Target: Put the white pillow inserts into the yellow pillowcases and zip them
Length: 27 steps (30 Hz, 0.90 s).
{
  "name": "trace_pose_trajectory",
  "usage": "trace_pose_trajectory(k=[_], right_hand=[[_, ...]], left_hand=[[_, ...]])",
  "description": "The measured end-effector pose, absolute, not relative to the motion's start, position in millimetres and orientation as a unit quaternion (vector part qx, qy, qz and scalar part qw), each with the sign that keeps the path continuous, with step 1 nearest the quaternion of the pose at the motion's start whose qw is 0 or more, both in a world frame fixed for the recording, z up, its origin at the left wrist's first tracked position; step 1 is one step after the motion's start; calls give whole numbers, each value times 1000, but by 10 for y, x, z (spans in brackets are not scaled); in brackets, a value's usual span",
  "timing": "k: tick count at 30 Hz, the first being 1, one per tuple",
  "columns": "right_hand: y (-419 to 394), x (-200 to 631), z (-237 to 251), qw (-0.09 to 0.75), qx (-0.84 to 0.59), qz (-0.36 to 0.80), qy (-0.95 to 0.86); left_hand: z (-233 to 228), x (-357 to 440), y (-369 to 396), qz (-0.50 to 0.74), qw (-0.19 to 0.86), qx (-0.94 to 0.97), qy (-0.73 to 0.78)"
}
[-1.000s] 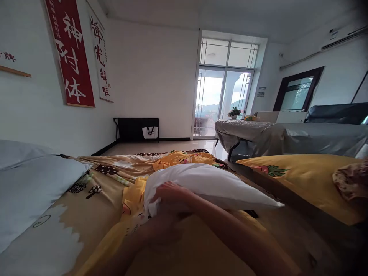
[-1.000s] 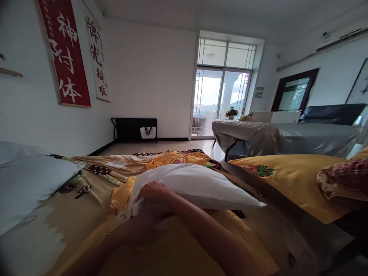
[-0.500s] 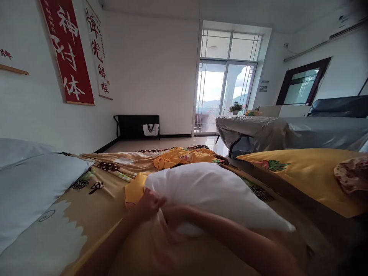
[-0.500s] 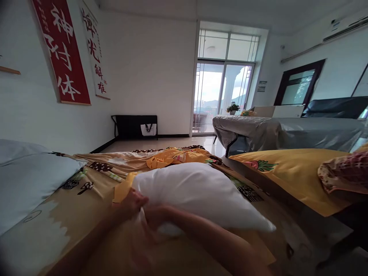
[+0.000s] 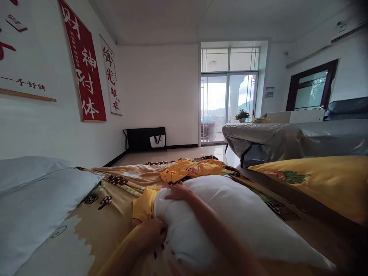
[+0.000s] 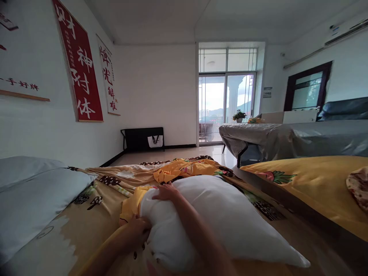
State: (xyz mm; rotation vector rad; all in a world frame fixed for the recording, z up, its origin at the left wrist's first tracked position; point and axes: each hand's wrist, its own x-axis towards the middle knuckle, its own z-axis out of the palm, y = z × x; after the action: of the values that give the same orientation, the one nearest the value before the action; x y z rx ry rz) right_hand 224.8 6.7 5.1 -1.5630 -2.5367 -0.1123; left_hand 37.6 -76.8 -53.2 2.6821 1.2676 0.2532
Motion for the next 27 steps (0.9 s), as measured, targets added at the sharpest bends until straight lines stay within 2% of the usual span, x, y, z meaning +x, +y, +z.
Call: trace_pose_trajectory(k=[5, 9, 13, 21, 27], right_hand=[[37, 2324, -84, 12, -516, -37, -856], [-232, 2335, 32, -4, -501, -68, -863], [-577, 2271, 60, -6, -472, -110, -875], [-796, 2106, 23, -20, -450, -173, -876], [-883, 2013, -35, -9, -431, -166, -887]], left_hand=[[-419, 300, -563, 152, 55, 871, 463], [-331, 307, -442, 181, 59, 869, 456], [-260, 245, -355, 211, 55, 823, 525], [-281, 311, -258, 107, -1, 786, 609], [-109, 480, -155, 124, -80, 778, 611]])
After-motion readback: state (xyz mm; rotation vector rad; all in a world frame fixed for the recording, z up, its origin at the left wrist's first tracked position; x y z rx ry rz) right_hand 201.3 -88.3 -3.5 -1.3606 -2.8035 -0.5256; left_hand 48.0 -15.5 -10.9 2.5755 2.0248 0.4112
